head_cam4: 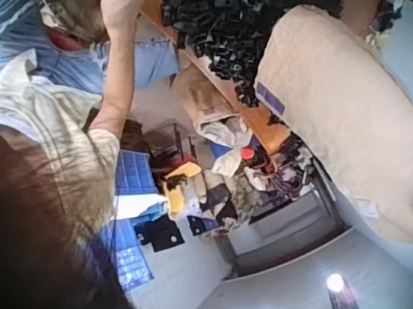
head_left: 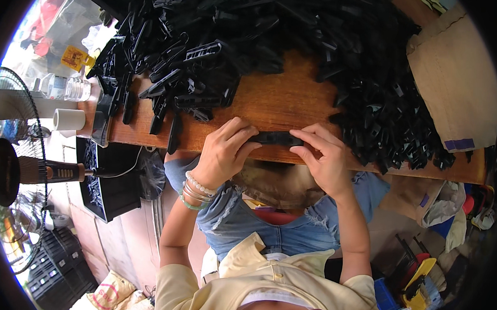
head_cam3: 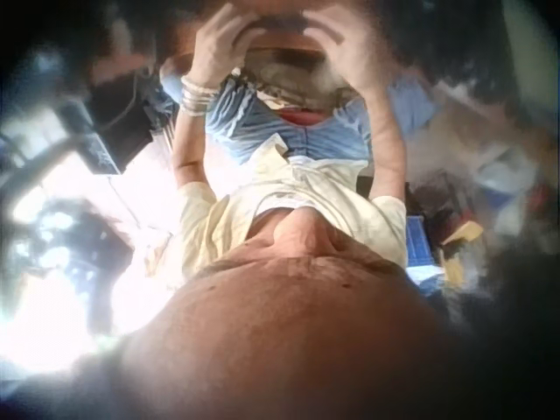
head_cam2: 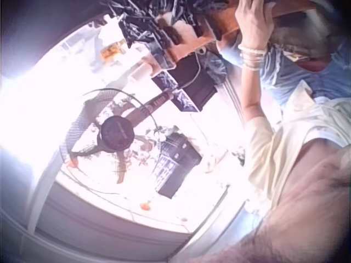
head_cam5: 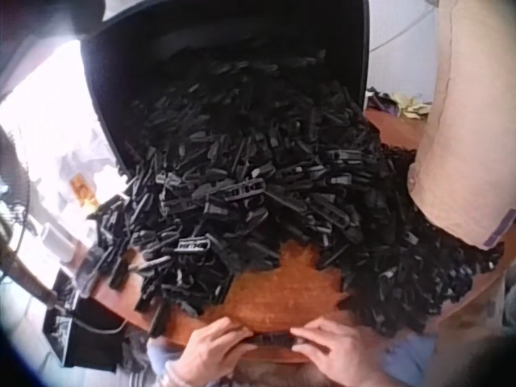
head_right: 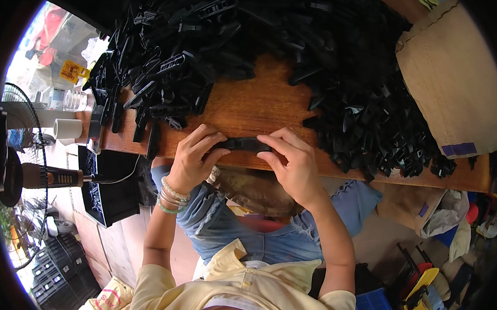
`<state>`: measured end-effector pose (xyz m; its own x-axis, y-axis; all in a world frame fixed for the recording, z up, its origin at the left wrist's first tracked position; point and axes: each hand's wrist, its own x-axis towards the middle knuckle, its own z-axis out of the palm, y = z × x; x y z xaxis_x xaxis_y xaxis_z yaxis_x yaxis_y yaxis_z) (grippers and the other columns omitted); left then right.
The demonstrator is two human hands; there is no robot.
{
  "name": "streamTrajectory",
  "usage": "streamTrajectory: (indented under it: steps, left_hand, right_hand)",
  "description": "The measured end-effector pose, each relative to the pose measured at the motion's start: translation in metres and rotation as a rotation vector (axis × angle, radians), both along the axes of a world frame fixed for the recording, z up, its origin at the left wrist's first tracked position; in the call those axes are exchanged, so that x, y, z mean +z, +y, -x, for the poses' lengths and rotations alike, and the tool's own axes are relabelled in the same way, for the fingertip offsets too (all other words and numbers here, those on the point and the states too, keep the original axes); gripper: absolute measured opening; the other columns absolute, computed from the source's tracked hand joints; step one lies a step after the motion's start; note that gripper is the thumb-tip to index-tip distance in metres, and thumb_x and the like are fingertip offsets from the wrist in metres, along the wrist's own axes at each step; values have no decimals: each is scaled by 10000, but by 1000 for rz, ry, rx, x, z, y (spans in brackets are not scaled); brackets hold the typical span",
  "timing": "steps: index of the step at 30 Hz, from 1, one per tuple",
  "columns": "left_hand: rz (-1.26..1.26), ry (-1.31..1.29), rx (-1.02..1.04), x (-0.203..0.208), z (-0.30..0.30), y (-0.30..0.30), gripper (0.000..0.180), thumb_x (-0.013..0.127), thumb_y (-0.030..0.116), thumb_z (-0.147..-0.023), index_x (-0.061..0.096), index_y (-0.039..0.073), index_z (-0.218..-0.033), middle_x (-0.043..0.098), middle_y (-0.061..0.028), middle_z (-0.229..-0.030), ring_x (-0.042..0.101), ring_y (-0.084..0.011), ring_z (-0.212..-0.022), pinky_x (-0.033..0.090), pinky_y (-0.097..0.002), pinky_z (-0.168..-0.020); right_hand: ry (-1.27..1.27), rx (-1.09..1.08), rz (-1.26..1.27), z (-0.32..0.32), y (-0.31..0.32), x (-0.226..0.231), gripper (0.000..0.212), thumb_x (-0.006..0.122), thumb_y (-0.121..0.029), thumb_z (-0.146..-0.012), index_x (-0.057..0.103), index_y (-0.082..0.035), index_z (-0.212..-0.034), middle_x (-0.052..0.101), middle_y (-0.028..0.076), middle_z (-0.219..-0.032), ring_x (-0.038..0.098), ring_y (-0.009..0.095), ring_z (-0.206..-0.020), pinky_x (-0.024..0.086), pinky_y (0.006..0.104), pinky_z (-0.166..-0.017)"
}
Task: The person sorts through a large pile of small black plastic components on a wooden table, selecting items and placing them into a bag by hand.
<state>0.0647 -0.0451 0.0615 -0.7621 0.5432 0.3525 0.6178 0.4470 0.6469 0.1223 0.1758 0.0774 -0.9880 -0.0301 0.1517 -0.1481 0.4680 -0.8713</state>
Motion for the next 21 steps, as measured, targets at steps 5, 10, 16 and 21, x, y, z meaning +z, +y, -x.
streamTrajectory:
  steps: [5, 10, 16, 21]
  left_hand:
    - [-51, -48, -19, -1, 4, -2, 228, 742, 0, -719, 649, -28, -925, 601, -125, -886, 616, -301, -747, 504, -360, -646]
    - [-50, -60, -47, 1, 5, -2, 203, 698, 22, -766, 624, -27, -949, 570, -130, -899, 604, -324, -781, 510, -382, -669]
    - [-90, -107, -79, -1, -1, -1, 229, 756, 77, -760, 635, -20, -929, 582, -116, -901, 616, -304, -767, 514, -372, -648]
    - [-17, 226, 196, 10, 12, 0, 312, 810, 107, -724, 683, 1, -988, 611, -107, -952, 633, -254, -723, 514, -332, -593]
  right_hand:
    - [69, 42, -20, 8, 8, -13, 286, 747, 16, -752, 699, 6, -1034, 635, 80, -920, 584, 196, -726, 462, 292, -635]
    - [6, 59, 37, 18, 3, -12, 294, 746, 28, -736, 700, -1, -1025, 622, 83, -917, 580, 227, -744, 469, 323, -644]
    - [150, 64, -68, 13, -13, -14, 292, 739, 38, -701, 701, -5, -988, 602, 86, -933, 574, 261, -858, 469, 369, -757]
    - [269, -44, -142, -28, 1, 1, 291, 685, 132, -704, 691, 20, -973, 628, 105, -952, 607, 245, -832, 506, 343, -698]
